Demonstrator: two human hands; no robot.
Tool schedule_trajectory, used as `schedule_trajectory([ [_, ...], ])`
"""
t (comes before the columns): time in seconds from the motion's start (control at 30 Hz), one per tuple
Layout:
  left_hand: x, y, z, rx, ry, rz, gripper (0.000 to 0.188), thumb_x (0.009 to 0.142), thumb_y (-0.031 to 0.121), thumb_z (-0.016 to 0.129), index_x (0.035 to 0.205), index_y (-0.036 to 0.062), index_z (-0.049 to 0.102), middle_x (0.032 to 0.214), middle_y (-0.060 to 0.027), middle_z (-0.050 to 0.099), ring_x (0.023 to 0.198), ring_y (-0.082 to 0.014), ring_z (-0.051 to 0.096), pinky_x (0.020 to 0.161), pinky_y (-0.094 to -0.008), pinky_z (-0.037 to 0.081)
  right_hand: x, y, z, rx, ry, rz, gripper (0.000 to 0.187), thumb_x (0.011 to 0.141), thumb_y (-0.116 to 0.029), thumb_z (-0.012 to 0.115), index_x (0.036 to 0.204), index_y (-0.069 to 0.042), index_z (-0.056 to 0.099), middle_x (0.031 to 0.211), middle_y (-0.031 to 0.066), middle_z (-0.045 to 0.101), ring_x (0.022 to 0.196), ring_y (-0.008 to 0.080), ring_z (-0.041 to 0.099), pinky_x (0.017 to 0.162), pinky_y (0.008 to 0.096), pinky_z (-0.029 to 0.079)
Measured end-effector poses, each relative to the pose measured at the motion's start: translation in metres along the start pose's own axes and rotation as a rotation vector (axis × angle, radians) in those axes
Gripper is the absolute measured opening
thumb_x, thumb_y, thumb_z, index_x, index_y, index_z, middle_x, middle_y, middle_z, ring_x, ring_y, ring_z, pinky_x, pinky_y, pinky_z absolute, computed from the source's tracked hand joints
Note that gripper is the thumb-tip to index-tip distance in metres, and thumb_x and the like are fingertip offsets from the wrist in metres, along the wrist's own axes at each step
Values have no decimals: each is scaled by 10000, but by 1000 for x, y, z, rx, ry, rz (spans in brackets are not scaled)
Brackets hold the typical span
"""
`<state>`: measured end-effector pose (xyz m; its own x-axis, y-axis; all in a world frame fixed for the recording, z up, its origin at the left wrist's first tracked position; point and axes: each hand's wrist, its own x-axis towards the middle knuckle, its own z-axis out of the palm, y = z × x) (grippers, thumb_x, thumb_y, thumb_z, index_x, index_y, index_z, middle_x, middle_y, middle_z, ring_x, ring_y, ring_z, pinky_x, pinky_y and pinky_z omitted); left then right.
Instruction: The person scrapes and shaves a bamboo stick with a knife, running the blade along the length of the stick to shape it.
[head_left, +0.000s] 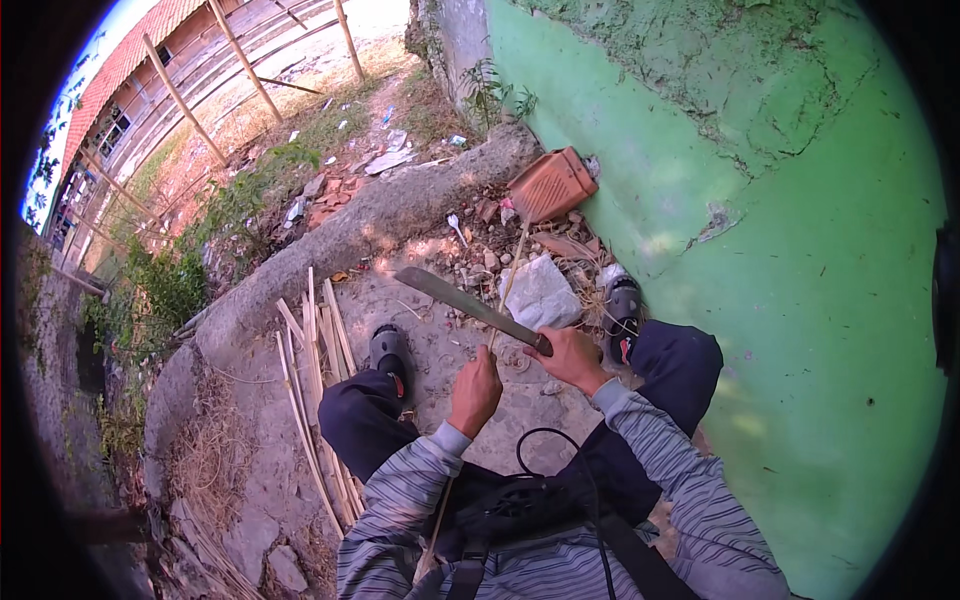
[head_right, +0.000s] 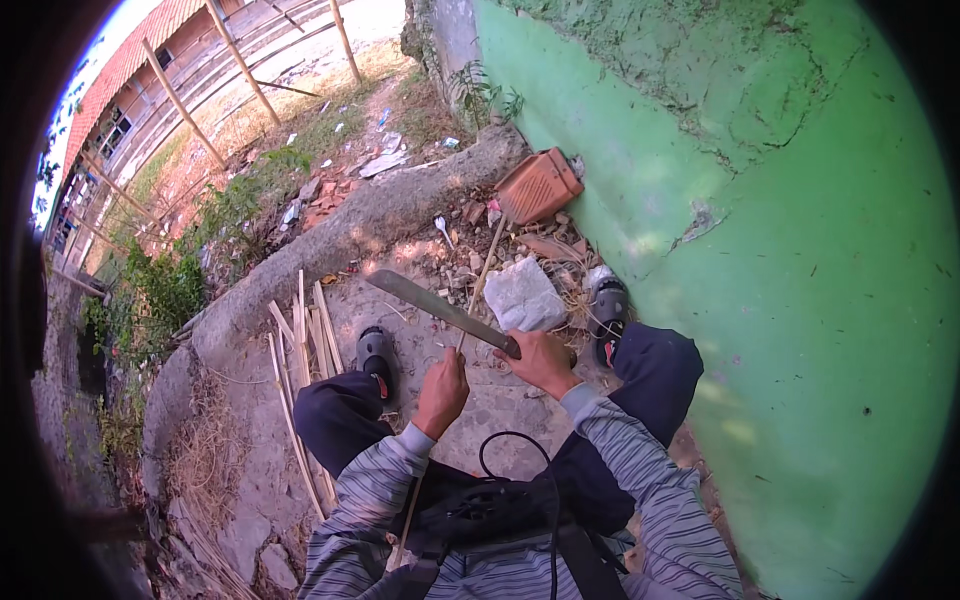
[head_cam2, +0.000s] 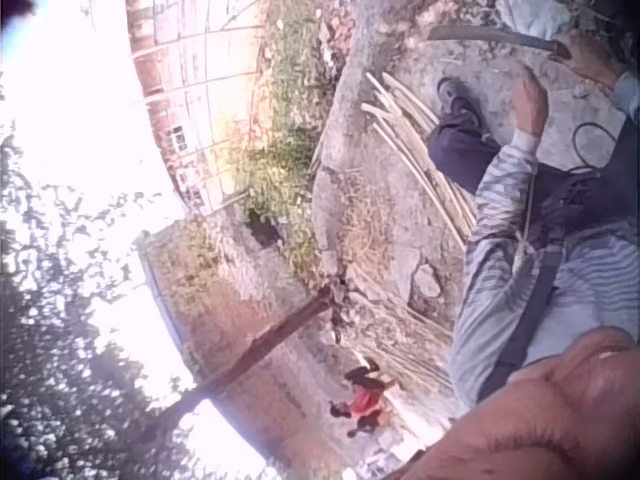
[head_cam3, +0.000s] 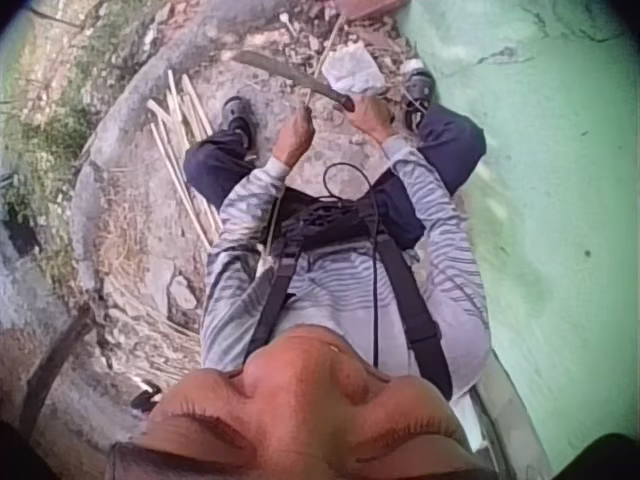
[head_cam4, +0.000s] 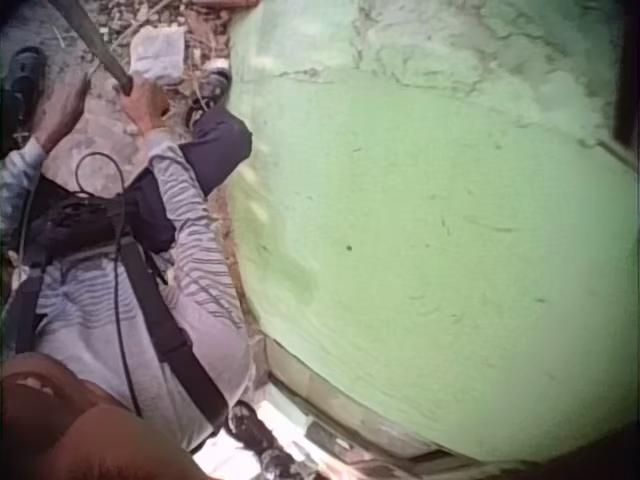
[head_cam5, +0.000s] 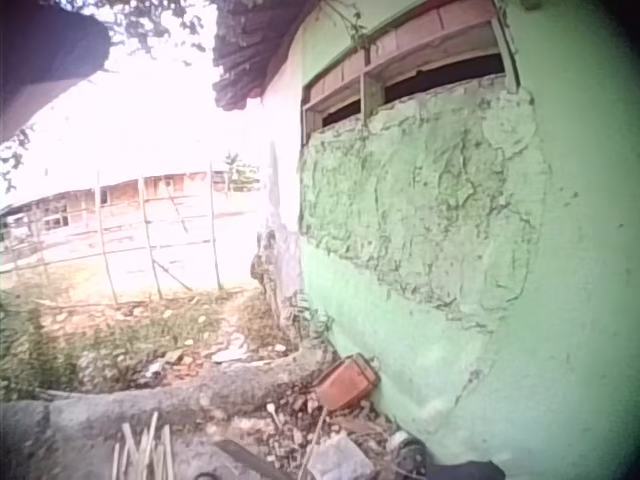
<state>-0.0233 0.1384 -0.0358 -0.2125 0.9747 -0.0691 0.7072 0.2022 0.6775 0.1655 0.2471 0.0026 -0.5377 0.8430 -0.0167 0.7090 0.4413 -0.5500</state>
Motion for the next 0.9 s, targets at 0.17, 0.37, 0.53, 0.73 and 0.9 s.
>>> schedule_trajectory([
  [0.17, 0, -1, -10, -94, -25, -54, 378, 1101, 351, 437, 1081, -10, 550, 810, -286, 653, 802, -468, 651, 717, -578, 467, 5, 7, 12, -149, 5, -40, 396, 880, -536, 748, 1015, -164, 737, 730, 178, 707, 702, 409, 715, 611, 530, 543],
  [0.37, 3, -16, -11, -717, -87, -136, 416, 1119, 439, 400, 1176, 84, 609, 818, 4, 508, 683, -112, 488, 587, -308, 404, 5, 1, 12, -74, 56, -7, 409, 872, -520, 771, 962, -122, 740, 698, 142, 702, 680, 371, 716, 597, 472, 544],
  [0.53, 9, 2, -31, -1014, -331, -362, 277, 1130, 393, 421, 1069, 131, 485, 785, 53, 393, 622, -48, 347, 548, -246, 318, 7, -1, 7, 11, 81, 31, 422, 883, -509, 777, 908, -92, 719, 647, 123, 670, 632, 357, 691, 572, 451, 510],
  [0.73, 11, 9, -31, -1153, -448, -330, 249, 1132, 333, 450, 987, 133, 419, 767, 67, 379, 596, -51, 335, 533, -253, 307, 6, 3, 8, 106, 33, 68, 407, 880, -484, 777, 906, -82, 717, 696, 140, 692, 696, 384, 708, 604, 471, 518],
  [0.9, 10, -4, -6, -610, -157, -43, 342, 1120, 371, 449, 1056, 37, 482, 754, -81, 547, 587, -200, 514, 553, -406, 415, 10, 1, 16, 102, 117, -68, 341, 896, -396, 781, 884, -65, 701, 640, 146, 653, 619, 375, 676, 570, 455, 500],
])
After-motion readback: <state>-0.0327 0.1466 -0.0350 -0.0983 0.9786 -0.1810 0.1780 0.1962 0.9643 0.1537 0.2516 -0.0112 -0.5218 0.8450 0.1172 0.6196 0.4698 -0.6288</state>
